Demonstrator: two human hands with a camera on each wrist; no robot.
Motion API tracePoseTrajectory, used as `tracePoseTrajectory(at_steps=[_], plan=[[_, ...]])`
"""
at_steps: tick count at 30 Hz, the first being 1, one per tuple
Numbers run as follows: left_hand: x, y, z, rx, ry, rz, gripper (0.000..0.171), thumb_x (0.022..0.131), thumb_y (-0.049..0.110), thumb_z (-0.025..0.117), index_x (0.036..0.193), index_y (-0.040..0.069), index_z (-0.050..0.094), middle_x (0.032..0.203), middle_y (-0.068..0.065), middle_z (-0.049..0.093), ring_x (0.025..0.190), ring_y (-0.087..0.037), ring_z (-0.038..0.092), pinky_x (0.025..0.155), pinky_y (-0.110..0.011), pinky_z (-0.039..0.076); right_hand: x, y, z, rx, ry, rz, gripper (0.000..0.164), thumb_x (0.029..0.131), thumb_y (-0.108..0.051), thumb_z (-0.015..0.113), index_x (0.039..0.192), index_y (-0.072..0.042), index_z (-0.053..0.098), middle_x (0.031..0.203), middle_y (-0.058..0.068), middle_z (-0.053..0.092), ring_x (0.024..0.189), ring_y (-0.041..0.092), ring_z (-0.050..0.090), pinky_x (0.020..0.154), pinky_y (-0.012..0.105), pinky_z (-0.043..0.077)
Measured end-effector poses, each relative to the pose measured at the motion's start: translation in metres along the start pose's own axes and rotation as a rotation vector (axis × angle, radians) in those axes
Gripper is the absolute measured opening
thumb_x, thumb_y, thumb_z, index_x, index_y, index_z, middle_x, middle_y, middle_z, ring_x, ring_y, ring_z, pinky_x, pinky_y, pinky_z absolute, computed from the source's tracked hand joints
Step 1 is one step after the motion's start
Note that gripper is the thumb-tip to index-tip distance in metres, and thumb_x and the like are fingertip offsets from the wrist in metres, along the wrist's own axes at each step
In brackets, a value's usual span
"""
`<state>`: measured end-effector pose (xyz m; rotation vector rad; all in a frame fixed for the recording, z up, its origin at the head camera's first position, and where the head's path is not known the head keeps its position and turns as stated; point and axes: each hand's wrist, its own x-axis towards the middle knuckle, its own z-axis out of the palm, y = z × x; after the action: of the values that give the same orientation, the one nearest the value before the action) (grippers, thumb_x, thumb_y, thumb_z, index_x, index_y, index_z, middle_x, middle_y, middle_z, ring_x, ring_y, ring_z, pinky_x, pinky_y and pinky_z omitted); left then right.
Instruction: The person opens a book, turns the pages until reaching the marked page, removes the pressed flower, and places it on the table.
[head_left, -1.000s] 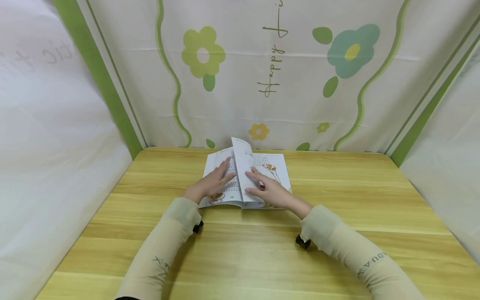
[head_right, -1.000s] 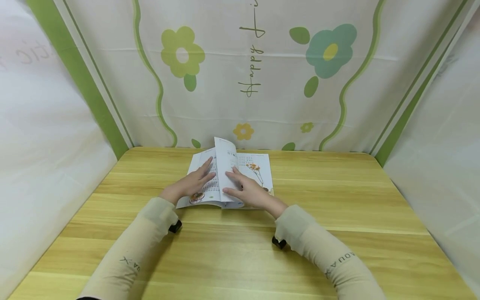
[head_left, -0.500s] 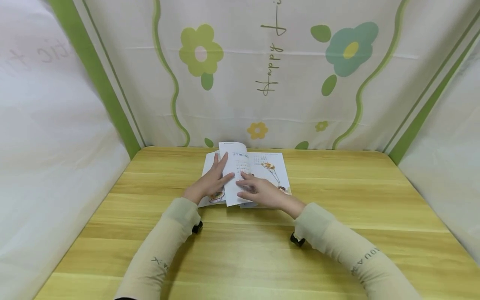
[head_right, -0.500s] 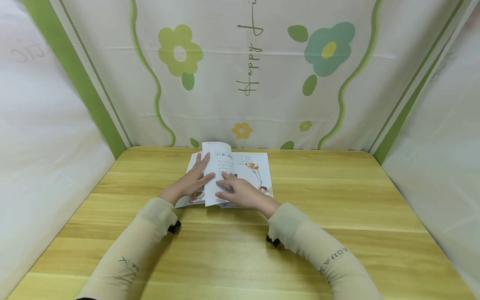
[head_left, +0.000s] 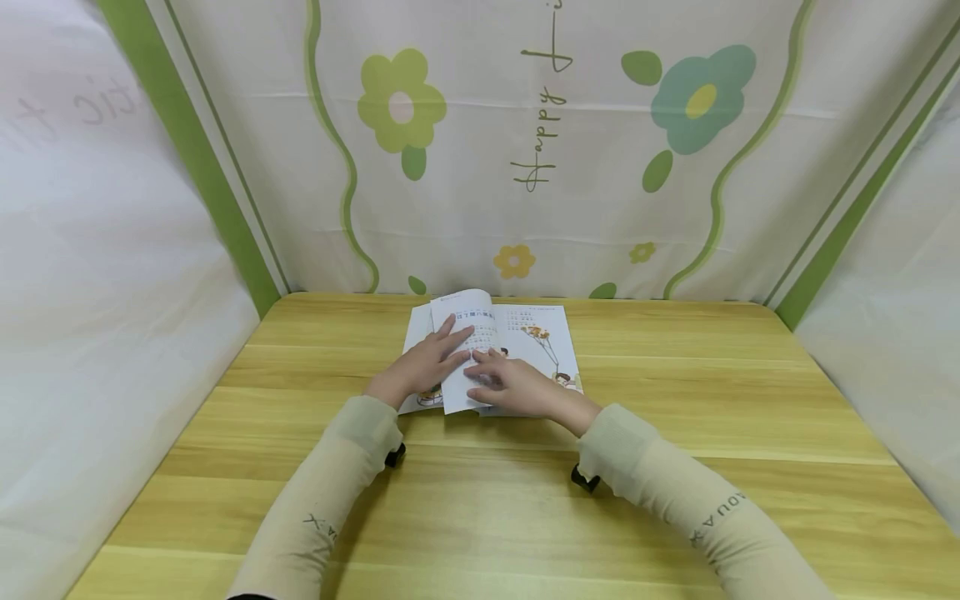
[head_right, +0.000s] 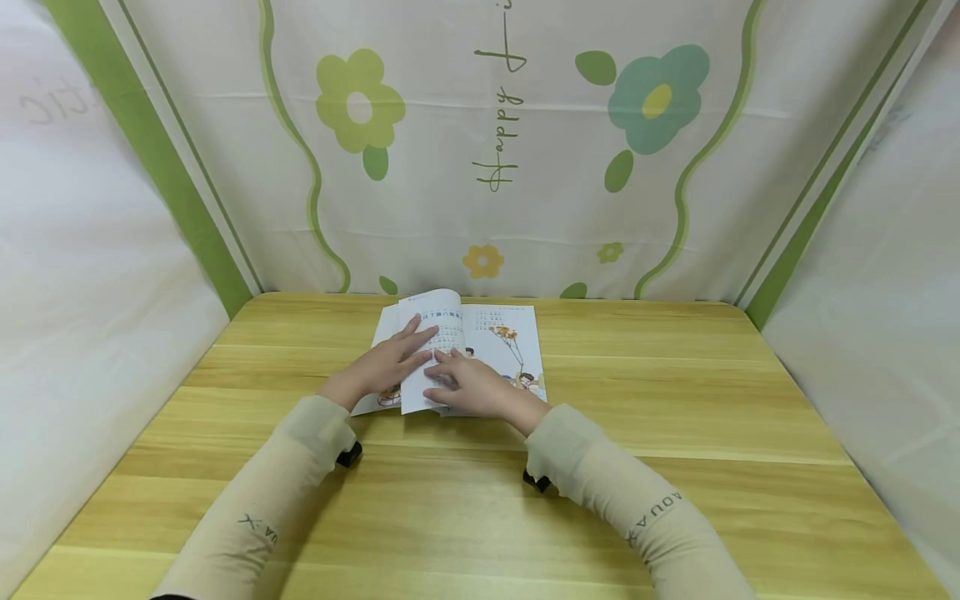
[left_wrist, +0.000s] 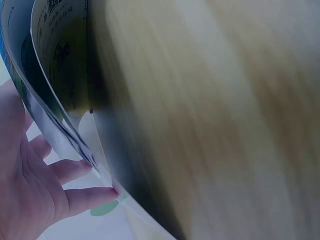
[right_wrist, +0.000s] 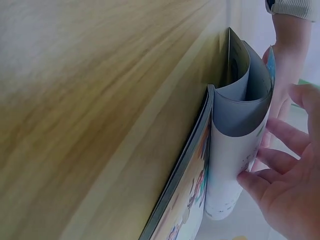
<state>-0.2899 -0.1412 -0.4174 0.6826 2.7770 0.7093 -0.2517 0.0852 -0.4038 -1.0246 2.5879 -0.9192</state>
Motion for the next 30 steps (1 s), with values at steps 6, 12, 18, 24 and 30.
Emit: tracePoseTrajectory(at_steps=[6, 12, 18, 24, 30], plan=[[0.001, 0.001, -0.002, 0.003, -0.018, -0.021, 0.059, 0.111, 0.047, 0.034, 0.165, 0.025, 0.024, 0.171, -0.008, 0.008, 0.146, -0.060, 0.013, 0.117, -0.068, 0.017, -0.001, 0.000, -0.003, -0.010, 0.018, -0.021, 0.042, 0.104, -0.027, 0.063, 0.140, -0.006, 0.064, 0.159, 0.017, 0.039, 0.149, 0.041, 0.027, 0.120, 0.052, 0.025], [0.003, 0.002, 0.000, 0.002, -0.027, -0.053, 0.065, 0.110, 0.053, 0.033, 0.166, 0.025, 0.018, 0.171, -0.007, 0.009, 0.148, -0.057, 0.011, 0.118, -0.067, 0.017, -0.004, 0.002, -0.010, 0.040, 0.037, -0.021, 0.039, 0.104, -0.025, 0.062, 0.139, -0.007, 0.064, 0.159, 0.013, 0.040, 0.149, 0.032, 0.033, 0.117, 0.047, 0.033], [0.003, 0.001, 0.001, 0.002, -0.022, -0.062, 0.068, 0.108, 0.059, 0.032, 0.166, 0.030, 0.014, 0.171, -0.011, 0.008, 0.148, -0.058, 0.009, 0.115, -0.071, 0.018, -0.010, 0.010, -0.018, 0.057, 0.058, -0.002, 0.039, 0.106, -0.026, 0.060, 0.141, -0.008, 0.063, 0.158, 0.011, 0.044, 0.142, 0.033, 0.044, 0.111, 0.048, 0.042], [0.003, 0.001, 0.002, 0.027, -0.029, -0.063, 0.065, 0.108, 0.059, 0.032, 0.166, 0.031, 0.019, 0.170, -0.014, 0.007, 0.148, -0.058, 0.007, 0.115, -0.072, 0.017, -0.017, 0.023, -0.029, 0.044, 0.123, 0.024, 0.038, 0.106, -0.021, 0.060, 0.139, -0.003, 0.063, 0.150, 0.016, 0.052, 0.137, 0.037, 0.050, 0.106, 0.052, 0.047], [0.002, 0.001, 0.001, 0.043, -0.033, -0.086, 0.066, 0.107, 0.060, 0.035, 0.165, 0.031, 0.021, 0.170, -0.014, 0.004, 0.150, -0.054, 0.003, 0.116, -0.070, 0.017, -0.024, 0.041, -0.040, 0.005, 0.172, 0.109, 0.040, 0.106, -0.020, 0.058, 0.141, -0.002, 0.061, 0.149, 0.021, 0.052, 0.128, 0.041, 0.057, 0.105, 0.056, 0.047]])
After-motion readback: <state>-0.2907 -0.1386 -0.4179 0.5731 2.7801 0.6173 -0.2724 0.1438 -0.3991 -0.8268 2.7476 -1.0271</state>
